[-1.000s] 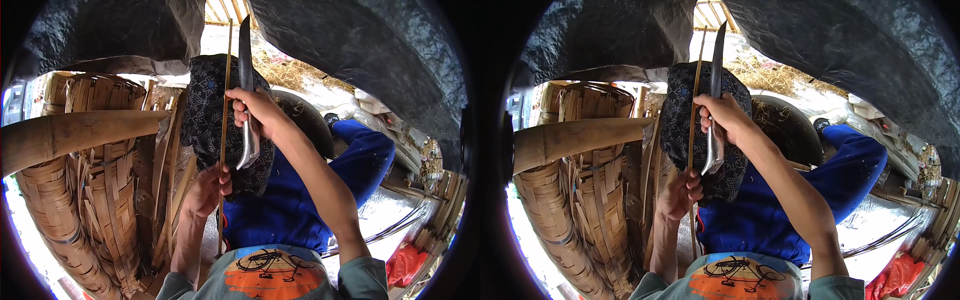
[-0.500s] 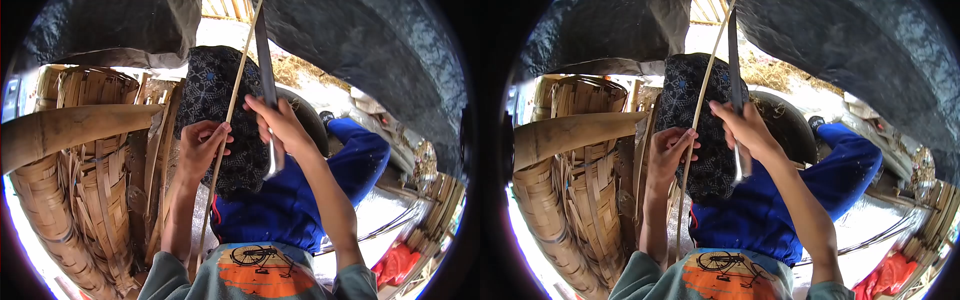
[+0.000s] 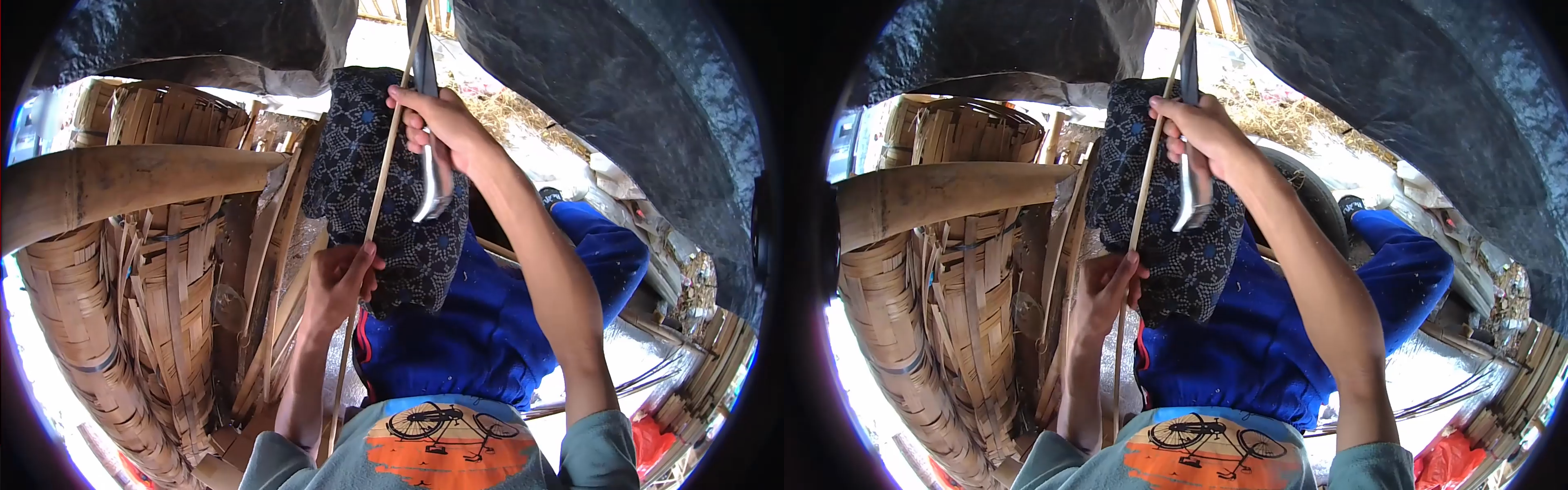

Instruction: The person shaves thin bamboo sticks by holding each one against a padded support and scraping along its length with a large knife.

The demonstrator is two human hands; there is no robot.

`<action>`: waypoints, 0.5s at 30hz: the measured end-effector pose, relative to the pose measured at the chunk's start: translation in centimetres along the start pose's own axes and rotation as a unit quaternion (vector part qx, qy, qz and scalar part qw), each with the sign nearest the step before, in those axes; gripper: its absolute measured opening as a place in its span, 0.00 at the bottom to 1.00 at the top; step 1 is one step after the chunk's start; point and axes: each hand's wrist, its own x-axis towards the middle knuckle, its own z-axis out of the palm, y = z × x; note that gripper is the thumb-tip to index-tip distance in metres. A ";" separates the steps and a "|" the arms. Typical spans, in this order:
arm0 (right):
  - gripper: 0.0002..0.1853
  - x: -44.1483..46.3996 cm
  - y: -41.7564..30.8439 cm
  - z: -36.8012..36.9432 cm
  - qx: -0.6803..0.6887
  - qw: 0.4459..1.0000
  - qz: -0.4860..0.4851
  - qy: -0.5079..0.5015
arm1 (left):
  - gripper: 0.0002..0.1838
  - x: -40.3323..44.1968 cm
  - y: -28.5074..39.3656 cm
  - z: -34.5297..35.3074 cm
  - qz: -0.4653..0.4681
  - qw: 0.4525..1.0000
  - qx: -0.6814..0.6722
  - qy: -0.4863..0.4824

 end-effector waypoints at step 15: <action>0.29 -17.7 2.6 -5.4 -0.421 0.903 -0.003 0.085 | 0.22 8.2 3.4 2.9 0.079 0.980 0.174 0.054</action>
